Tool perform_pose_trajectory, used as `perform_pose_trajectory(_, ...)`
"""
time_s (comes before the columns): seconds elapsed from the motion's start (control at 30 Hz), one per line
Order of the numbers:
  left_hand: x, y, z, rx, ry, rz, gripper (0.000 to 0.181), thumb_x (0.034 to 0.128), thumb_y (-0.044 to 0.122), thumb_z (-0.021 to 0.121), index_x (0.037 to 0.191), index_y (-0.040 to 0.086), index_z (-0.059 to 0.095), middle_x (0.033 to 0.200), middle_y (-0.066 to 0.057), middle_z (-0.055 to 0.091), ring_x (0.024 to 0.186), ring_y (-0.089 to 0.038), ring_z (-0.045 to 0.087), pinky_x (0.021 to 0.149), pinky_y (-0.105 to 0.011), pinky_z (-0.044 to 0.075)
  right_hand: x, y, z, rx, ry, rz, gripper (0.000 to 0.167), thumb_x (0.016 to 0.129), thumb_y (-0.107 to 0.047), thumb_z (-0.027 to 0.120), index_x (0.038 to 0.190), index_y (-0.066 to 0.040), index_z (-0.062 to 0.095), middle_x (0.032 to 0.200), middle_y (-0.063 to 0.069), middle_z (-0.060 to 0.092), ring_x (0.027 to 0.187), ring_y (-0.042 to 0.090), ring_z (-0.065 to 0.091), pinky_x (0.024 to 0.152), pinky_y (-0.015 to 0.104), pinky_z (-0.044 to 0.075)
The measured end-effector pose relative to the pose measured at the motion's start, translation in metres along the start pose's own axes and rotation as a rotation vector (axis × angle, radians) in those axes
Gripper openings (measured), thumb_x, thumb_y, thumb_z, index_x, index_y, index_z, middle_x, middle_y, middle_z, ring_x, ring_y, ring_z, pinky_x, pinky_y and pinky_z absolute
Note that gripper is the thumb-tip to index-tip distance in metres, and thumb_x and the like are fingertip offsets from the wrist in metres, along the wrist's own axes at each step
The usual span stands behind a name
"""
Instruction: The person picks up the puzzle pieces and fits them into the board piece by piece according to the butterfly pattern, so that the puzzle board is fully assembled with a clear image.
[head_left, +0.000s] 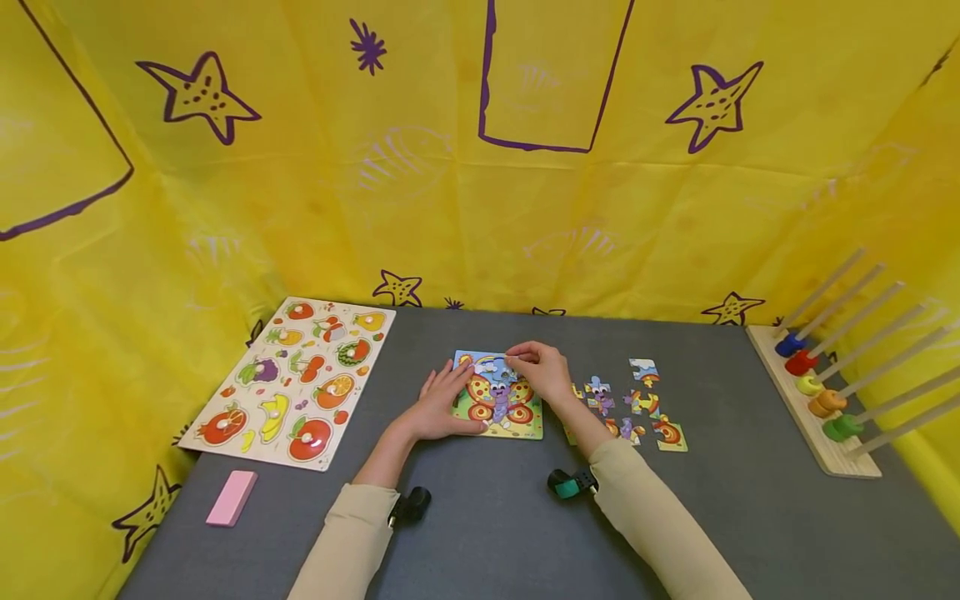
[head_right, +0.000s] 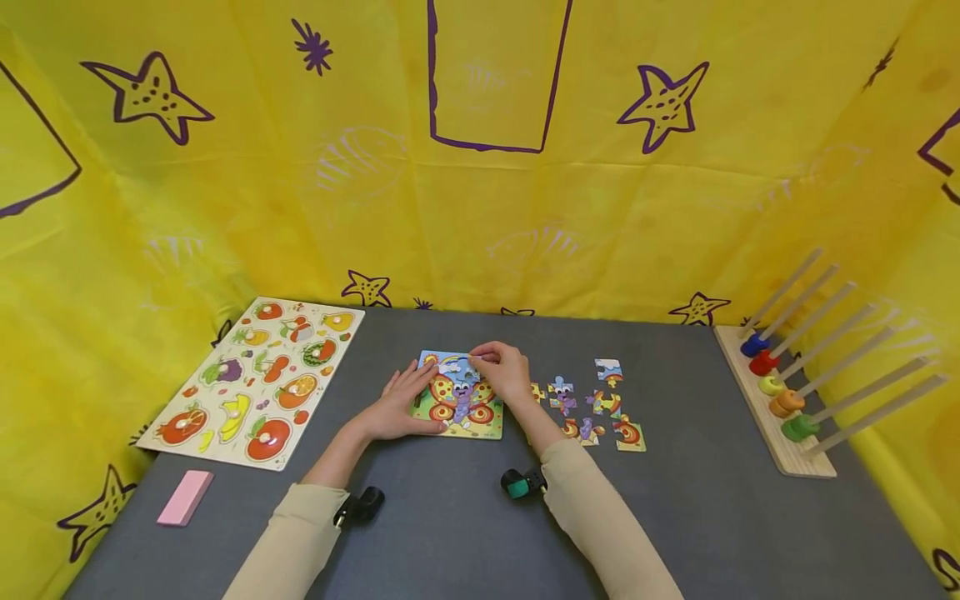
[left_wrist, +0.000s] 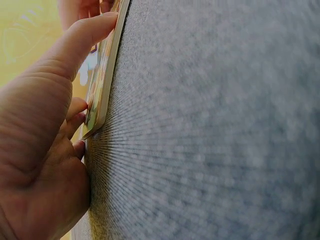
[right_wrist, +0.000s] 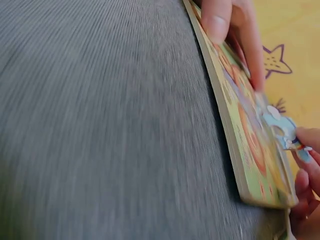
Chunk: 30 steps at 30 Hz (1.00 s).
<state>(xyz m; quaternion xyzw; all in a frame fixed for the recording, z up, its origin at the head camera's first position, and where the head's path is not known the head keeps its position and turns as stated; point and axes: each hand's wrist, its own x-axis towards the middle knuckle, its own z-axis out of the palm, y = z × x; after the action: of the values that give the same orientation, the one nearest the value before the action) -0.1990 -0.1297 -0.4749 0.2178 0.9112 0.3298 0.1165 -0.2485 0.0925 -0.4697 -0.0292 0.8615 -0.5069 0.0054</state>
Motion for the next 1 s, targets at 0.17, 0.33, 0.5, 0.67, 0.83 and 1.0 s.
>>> perform_pose_trajectory(0.17,0.000,0.003,0.002,-0.002,0.004,0.005,0.098,0.0819,0.041,0.076,0.154,0.002,0.023,0.161,-0.012,0.016,0.148,-0.034,-0.001,0.115,-0.054,-0.002,0.004,0.001,0.010,-0.068,0.034,-0.049,0.015,0.087,-0.026,0.075,0.096,-0.014,0.078,0.086,-0.001,0.074,0.083,0.015,0.068,0.072,0.031,0.049)
perform_pose_trajectory(0.33,0.002,0.003,0.003,0.045,0.010,0.003,0.095,0.0857,0.045,0.072,0.156,0.007,0.020,0.161,-0.011,0.016,0.148,-0.035,0.000,0.115,-0.056,-0.001,0.006,0.001,0.015,-0.149,0.068,-0.096,0.015,0.086,-0.026,0.076,0.094,-0.014,0.079,0.086,0.000,0.073,0.081,0.017,0.066,0.073,0.034,0.049)
perform_pose_trajectory(0.5,0.003,0.003,0.005,0.103,0.016,-0.010,0.087,0.0888,0.048,0.067,0.156,0.013,0.025,0.161,-0.012,0.015,0.147,-0.037,0.002,0.114,-0.057,0.000,0.006,-0.001,0.019,-0.233,0.095,-0.140,0.015,0.086,-0.027,0.076,0.093,-0.014,0.079,0.088,0.001,0.072,0.083,0.020,0.063,0.075,0.037,0.047)
perform_pose_trajectory(0.67,0.005,0.003,0.008,0.164,0.025,-0.038,0.083,0.0894,0.054,0.063,0.155,0.016,0.029,0.161,-0.011,0.015,0.147,-0.037,0.004,0.115,-0.057,0.002,0.007,-0.001,0.021,-0.272,0.109,-0.166,0.016,0.086,-0.029,0.075,0.094,-0.016,0.078,0.087,0.000,0.071,0.083,0.021,0.062,0.072,0.037,0.046)
perform_pose_trajectory(0.83,0.006,0.006,0.009,0.176,0.022,-0.068,0.082,0.0896,0.055,0.062,0.155,0.018,0.029,0.161,-0.011,0.016,0.148,-0.035,0.003,0.115,-0.056,0.001,0.007,0.000,0.020,-0.293,0.096,-0.168,0.015,0.087,-0.030,0.074,0.094,-0.017,0.077,0.089,0.000,0.069,0.083,0.021,0.061,0.073,0.037,0.046)
perform_pose_trajectory(1.0,0.006,0.006,0.008,0.188,0.029,-0.062,0.080,0.0908,0.054,0.061,0.155,0.017,0.029,0.161,-0.011,0.016,0.147,-0.036,0.004,0.115,-0.057,0.002,0.007,0.001,0.020,-0.334,0.068,-0.182,0.015,0.088,-0.030,0.074,0.094,-0.017,0.076,0.094,0.002,0.067,0.087,0.022,0.061,0.076,0.040,0.047)
